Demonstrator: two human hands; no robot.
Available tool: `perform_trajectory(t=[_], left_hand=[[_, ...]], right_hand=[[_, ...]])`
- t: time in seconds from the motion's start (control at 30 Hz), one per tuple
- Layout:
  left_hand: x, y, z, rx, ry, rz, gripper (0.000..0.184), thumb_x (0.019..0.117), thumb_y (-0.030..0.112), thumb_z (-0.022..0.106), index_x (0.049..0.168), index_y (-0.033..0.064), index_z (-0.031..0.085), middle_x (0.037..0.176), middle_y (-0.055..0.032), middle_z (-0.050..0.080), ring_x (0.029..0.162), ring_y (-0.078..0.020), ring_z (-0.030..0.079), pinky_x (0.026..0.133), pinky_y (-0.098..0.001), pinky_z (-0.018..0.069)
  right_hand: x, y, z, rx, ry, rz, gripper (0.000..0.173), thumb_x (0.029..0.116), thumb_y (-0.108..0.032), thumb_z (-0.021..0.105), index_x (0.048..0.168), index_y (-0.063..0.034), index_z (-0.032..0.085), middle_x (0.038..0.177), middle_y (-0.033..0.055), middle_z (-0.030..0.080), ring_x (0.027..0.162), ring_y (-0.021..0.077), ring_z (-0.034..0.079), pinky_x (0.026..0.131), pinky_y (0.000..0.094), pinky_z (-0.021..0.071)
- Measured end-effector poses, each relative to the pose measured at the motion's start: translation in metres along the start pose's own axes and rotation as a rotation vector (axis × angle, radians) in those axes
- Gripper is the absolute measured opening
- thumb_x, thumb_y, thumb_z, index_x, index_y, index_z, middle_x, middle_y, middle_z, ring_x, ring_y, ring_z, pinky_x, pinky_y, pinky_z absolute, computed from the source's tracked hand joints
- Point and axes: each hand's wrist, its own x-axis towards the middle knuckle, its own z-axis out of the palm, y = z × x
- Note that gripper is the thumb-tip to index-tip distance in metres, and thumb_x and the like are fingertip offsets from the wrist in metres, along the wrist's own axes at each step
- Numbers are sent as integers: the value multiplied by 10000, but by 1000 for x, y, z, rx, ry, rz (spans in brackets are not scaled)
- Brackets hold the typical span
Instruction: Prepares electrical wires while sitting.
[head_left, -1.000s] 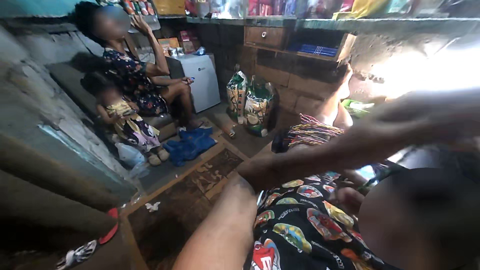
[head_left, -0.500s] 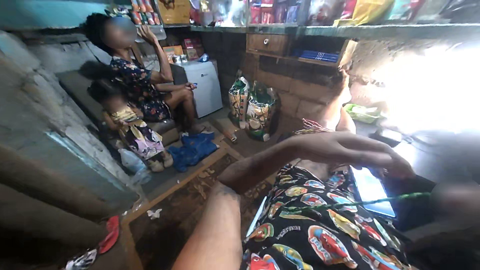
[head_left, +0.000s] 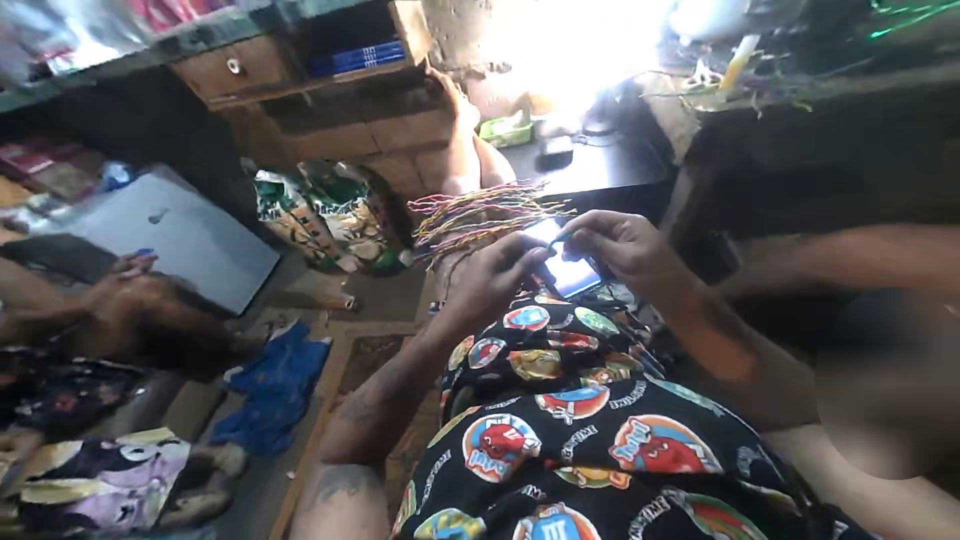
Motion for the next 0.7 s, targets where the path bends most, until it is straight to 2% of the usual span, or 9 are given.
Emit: perform_trajectory(t=[0.07,0.17,0.23,0.3,0.4,0.47,0.53,0.63,0.7], left_hand=[[-3,2,-6,-49,-117,-18,209,1070,153,494,1137,54,665,896,29,710,725,3,627,674,-178,538],[-4,6,-13,123,-293,52,157,1019,102,565,1052,27,699,869,39,674,720,27,587,672,-163,516],[-6,6,-11,336,-342,39,159,1014,152,602,1017,52,725,813,26,665,684,-6,585,651,-212,514],[-8,1,-5,433,-279,-37,173,1032,159,578,1032,47,709,767,-12,650,660,-80,588,643,-300,511],[-16,-7,1,174,-74,-146,189,1062,192,514,1070,90,673,771,66,650,671,2,582,643,-199,492],[-27,-12,6,4,-58,-96,183,1052,165,494,1072,84,657,814,72,672,709,15,608,669,-177,515],[-36,-15,7,82,-234,-26,217,1051,175,513,1090,25,666,867,25,685,775,-11,647,751,-221,559],[-37,-14,11,349,-582,20,270,1052,199,531,1093,-12,695,920,-121,708,829,-184,676,790,-396,545],[-36,-9,16,442,-583,-34,288,1057,226,530,1112,-3,696,956,-154,712,874,-259,691,816,-481,541]], right_hand=[[1,-14,0,-28,-19,258,176,1010,-111,533,1048,-84,703,891,-75,716,783,-18,651,720,169,551],[4,-26,-3,-84,-146,330,153,963,-121,590,925,-59,725,1031,-26,683,944,13,637,827,183,539],[-1,-20,-6,-255,-196,201,161,938,-195,667,887,-69,753,1147,8,654,1076,29,605,906,178,514],[-14,-19,5,-574,-110,-40,187,919,-282,691,879,-124,783,1185,52,659,1150,132,566,995,286,448],[-36,-24,20,-909,57,-333,161,949,-306,675,894,-199,782,1136,90,670,1173,255,569,1104,478,347],[-50,-20,21,-876,121,-297,167,956,-309,675,882,-194,772,1129,81,660,1180,228,555,1122,463,316],[-59,-17,14,-741,124,-120,199,931,-338,698,853,-174,780,1199,68,641,1209,180,528,1088,375,375],[-70,-10,2,-691,114,12,193,904,-264,688,848,-97,766,1218,120,648,1167,216,573,1006,393,452],[-72,-15,-11,-682,161,98,200,918,-240,659,868,-61,734,1220,110,623,1090,135,604,916,289,526]])
